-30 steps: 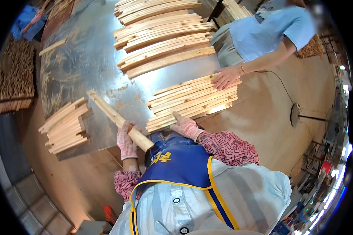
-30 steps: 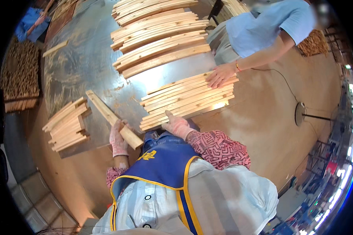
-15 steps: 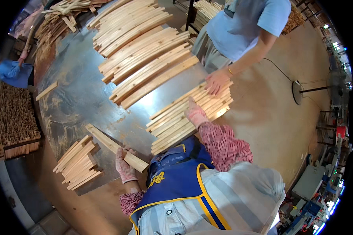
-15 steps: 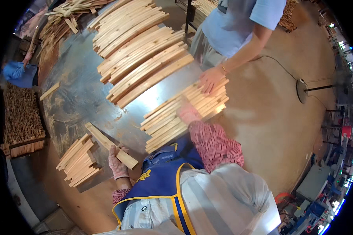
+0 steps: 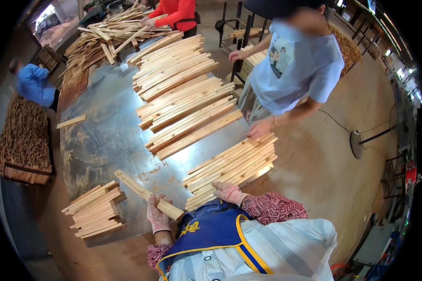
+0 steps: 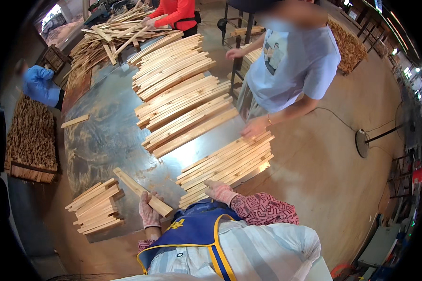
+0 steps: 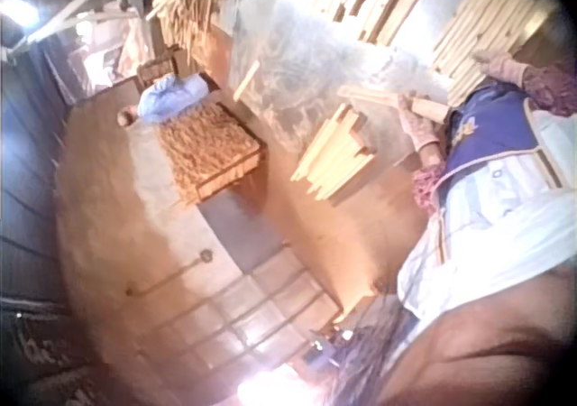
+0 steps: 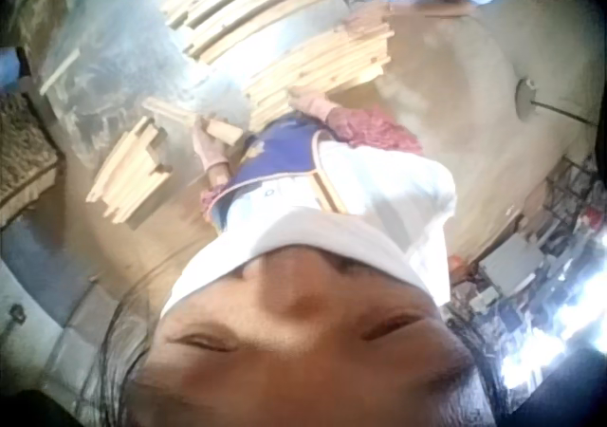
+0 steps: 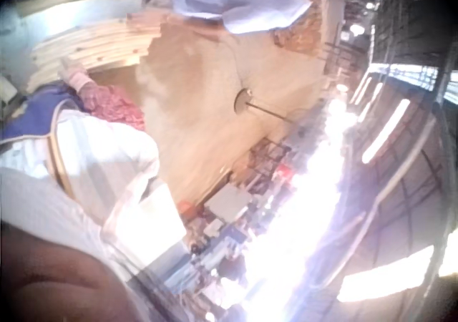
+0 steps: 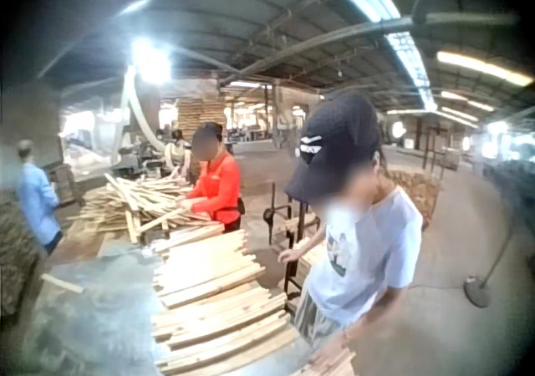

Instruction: The person picks up wooden planks from a conveyor belt and stacks them on a metal table. They repeatedly gather planks, align them, and place them into neat piles while other workers handle planks nearby.

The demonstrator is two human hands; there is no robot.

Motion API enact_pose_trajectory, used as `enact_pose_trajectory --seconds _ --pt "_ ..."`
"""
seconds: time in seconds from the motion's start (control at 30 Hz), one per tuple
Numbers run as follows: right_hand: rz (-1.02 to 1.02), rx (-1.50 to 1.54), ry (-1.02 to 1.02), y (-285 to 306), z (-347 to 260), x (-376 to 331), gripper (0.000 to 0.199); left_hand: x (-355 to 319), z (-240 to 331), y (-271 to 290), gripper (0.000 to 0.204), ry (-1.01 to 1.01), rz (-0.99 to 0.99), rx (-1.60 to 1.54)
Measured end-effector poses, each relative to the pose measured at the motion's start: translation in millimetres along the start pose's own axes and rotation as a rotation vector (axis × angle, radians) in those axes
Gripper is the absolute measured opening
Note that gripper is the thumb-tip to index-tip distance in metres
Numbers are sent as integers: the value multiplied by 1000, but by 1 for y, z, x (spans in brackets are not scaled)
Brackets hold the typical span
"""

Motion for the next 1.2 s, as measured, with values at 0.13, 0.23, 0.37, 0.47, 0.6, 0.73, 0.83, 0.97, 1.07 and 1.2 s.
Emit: enact_pose_trajectory --seconds 0.13,0.23,0.37,0.47,0.6,0.73,0.83,0.97,1.07,1.2 --pt "-36 -86 -19 9 -28 -13 57 8 1 25 33 22 -108 -81" --pt "-22 -142 67 -1 -29 -14 56 13 8 37 36 22 -176 -87" --pt "-8 -159 71 -8 -27 -11 57 8 11 43 35 6 -179 -87" --pt "-22 -148 53 -10 -35 -16 57 8 14 48 31 -7 -163 -52" --pt "-57 -93 15 -16 -34 -14 56 7 16 44 28 -9 -136 -50" --pt "2 -103 25 -20 -30 -16 57 7 15 45 29 -5 -160 -44" --pt "-26 -63 63 -18 -33 -19 58 8 15 50 32 7 -119 -41" --pt "-26 -117 48 -18 -31 -18 58 0 15 40 42 -17 -40 -17" --pt "-47 -155 26 -13 -42 -25 57 -11 19 30 55 -25 -33 -58" --pt "-64 -163 50 -13 -39 -22 57 2 15 48 59 1 -36 -111"
Point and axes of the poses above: each hand's wrist, its own x-axis towards the middle knuckle, its own y-axis out of the back of the hand, z = x × y, the point moved 2 cm from there along x, towards the middle knuckle, and after that the axes turned 3 degrees about -y, right-handed, at the moved point
